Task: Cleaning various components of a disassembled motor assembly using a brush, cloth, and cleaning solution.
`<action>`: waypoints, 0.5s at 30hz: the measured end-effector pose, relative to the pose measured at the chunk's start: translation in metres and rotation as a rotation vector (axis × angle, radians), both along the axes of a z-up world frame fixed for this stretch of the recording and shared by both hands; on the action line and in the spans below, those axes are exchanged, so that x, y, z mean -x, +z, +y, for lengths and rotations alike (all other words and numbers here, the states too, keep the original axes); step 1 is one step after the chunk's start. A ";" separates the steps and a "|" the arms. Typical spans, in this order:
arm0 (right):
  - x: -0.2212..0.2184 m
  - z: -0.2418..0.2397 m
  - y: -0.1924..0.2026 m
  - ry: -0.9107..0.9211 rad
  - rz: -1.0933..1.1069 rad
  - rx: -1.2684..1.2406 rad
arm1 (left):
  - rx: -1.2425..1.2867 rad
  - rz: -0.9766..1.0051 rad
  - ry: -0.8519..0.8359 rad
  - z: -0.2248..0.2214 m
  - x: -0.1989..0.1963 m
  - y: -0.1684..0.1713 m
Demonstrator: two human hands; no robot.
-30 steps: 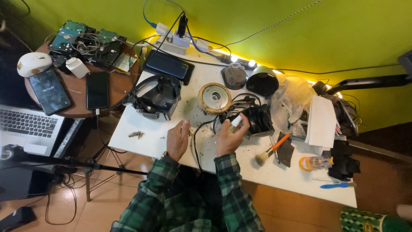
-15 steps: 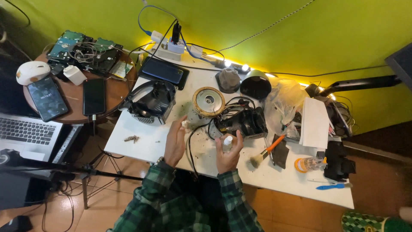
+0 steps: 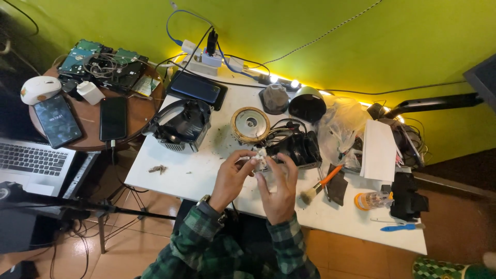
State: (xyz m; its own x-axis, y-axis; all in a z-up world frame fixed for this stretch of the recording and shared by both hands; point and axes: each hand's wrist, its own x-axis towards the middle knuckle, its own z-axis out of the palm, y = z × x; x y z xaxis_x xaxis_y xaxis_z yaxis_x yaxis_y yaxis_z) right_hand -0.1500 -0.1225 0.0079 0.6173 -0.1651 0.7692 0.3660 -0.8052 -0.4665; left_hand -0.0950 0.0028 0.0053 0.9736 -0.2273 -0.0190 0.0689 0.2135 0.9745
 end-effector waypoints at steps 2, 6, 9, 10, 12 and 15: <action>-0.008 -0.009 0.013 0.039 0.054 0.034 | 0.033 -0.037 -0.029 -0.002 0.002 0.010; -0.028 -0.034 0.032 0.091 0.174 0.040 | 0.018 -0.154 -0.111 0.004 0.004 0.033; -0.063 -0.051 0.049 0.083 0.275 -0.062 | -0.156 -0.186 0.053 0.018 -0.013 0.020; -0.080 -0.058 0.049 0.088 0.275 -0.059 | -0.155 -0.186 0.058 0.020 -0.016 0.007; -0.118 -0.069 0.051 0.173 0.479 0.051 | -0.267 -0.186 0.096 0.023 -0.026 -0.016; -0.172 -0.079 0.035 0.300 0.603 0.296 | -0.390 -0.064 -0.005 0.022 -0.036 -0.010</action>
State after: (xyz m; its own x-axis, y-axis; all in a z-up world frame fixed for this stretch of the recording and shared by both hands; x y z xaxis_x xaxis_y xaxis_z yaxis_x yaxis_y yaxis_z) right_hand 0.0215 -0.2020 0.0429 0.9332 0.2397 0.2678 0.3392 -0.8340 -0.4352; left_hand -0.0592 0.0245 -0.0044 0.9746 -0.2196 -0.0437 0.0050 -0.1736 0.9848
